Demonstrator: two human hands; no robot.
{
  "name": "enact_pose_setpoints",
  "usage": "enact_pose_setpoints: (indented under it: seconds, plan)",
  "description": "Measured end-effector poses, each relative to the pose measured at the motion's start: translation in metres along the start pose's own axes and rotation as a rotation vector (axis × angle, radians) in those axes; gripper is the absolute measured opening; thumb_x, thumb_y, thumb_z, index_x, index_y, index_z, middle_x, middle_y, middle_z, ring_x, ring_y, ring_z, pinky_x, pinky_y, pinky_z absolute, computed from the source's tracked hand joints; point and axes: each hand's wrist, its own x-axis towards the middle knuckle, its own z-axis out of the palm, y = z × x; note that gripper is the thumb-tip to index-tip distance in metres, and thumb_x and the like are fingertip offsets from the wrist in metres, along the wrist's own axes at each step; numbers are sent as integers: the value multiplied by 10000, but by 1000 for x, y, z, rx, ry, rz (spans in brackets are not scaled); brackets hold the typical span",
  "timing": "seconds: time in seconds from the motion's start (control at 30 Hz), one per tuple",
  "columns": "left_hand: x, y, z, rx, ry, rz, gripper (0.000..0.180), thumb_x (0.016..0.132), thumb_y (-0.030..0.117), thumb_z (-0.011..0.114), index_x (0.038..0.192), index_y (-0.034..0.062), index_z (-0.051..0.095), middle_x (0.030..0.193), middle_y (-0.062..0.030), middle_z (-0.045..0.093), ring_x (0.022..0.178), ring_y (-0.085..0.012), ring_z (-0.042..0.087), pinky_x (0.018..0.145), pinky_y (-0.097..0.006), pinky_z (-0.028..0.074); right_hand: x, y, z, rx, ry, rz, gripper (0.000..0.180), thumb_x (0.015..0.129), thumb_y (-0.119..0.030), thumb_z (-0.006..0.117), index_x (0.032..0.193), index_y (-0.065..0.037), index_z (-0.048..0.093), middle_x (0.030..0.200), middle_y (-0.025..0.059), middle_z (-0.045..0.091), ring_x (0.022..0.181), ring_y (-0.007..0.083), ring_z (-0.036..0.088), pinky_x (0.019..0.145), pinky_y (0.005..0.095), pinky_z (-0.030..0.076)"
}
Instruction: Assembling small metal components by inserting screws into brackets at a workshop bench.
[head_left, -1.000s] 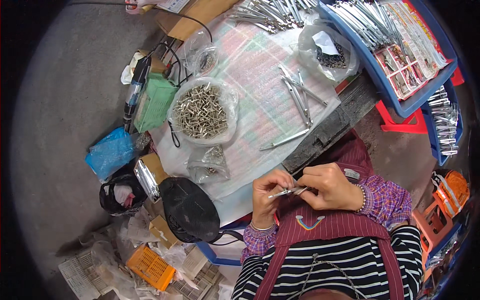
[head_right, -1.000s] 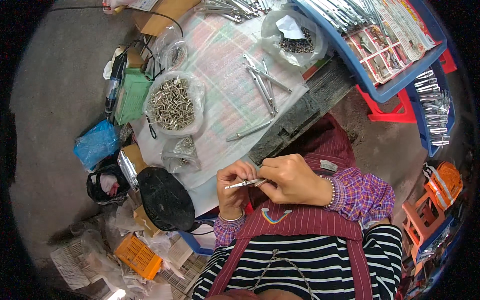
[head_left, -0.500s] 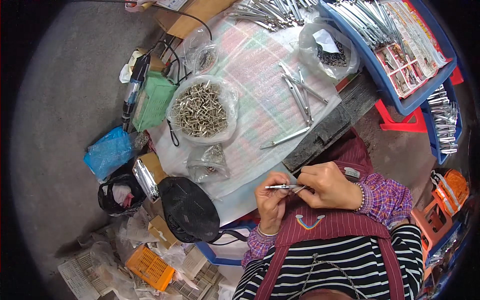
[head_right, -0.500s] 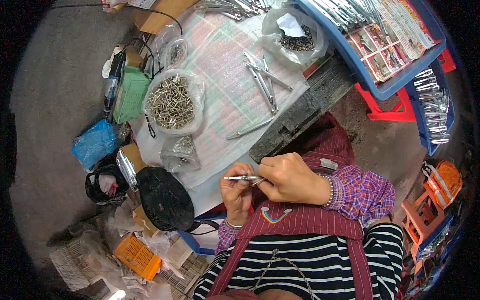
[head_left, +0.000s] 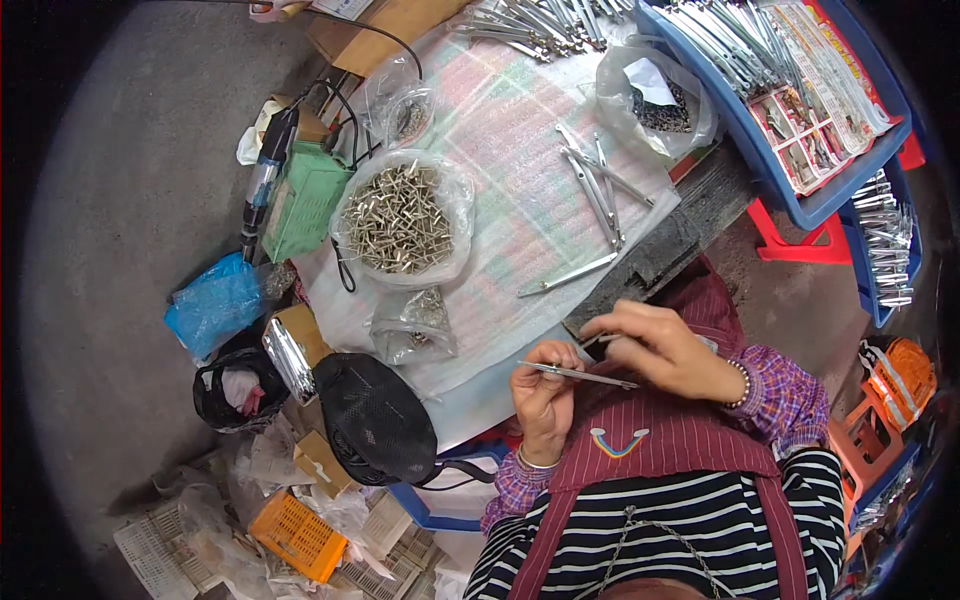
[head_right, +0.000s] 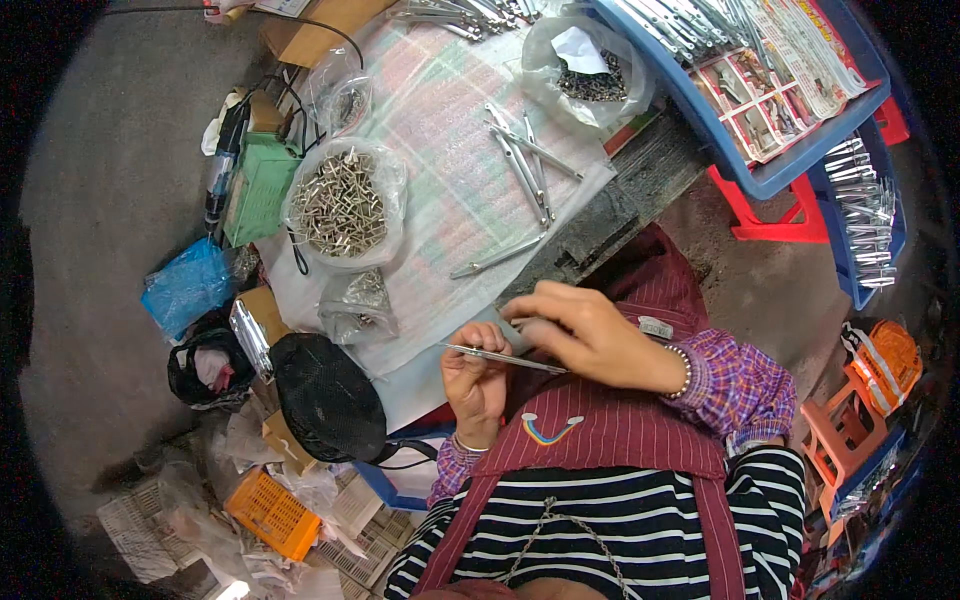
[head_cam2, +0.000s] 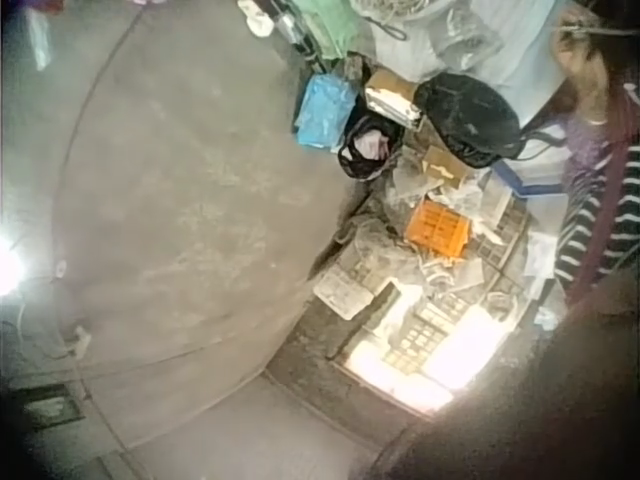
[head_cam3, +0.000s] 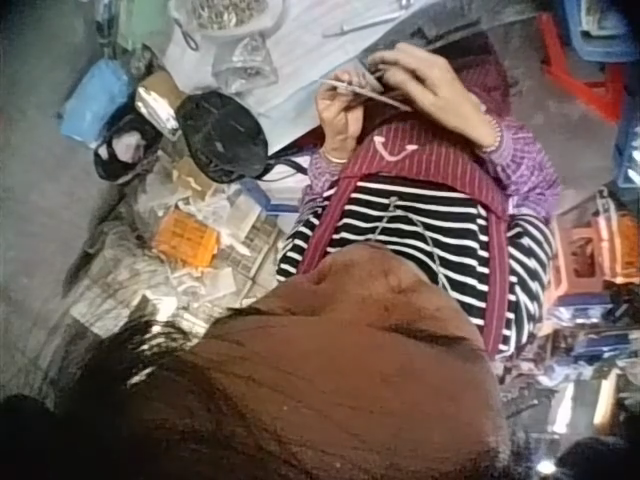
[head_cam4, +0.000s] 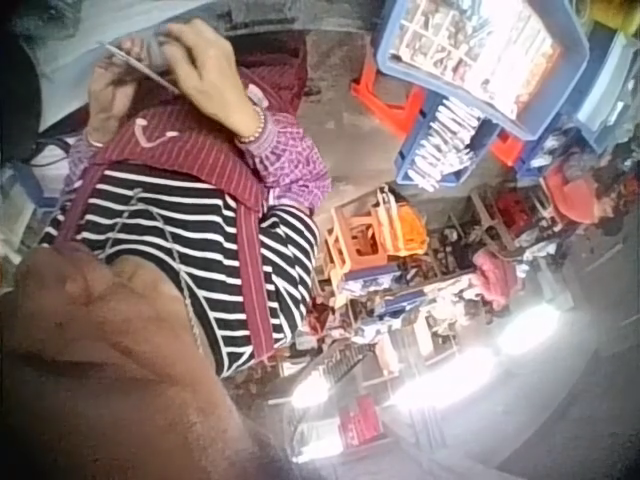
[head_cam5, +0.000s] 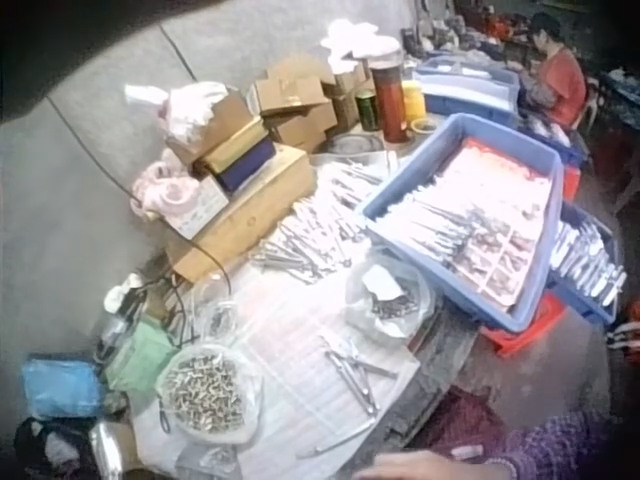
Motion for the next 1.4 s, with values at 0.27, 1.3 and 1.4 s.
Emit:
enact_pose_setpoints:
  seconds: [0.27, 1.3, 1.4]
  plan:
    - [2, 2, -1, -8, -13, -12, 210, 783, 111, 680, 891, -9, 546, 803, -81, 497, 776, -207, 466, 718, -331, 400, -7, -6, -8, 330, 15, 317, 184, 777, -23, 634, 955, 17, 619, 725, 65, 614, 667, 115, 574, 614, 280, 453]
    - [5, -2, 1, 99, -78, 19, 149, 815, 74, 644, 878, -25, 552, 732, -79, 500, 706, -189, 461, 709, -335, 393, -9, 2, -10, 255, 96, 289, 127, 804, -53, 629, 905, 25, 636, 752, 30, 620, 671, 61, 558, 581, 204, 429]
    - [6, -2, 2, 106, -86, 19, 140, 819, 68, 639, 867, -24, 546, 724, -74, 491, 701, -184, 452, 703, -332, 388, -6, -3, -11, 160, 90, 191, 128, 804, -43, 621, 918, 14, 634, 779, 45, 611, 707, 88, 573, 598, 226, 434]
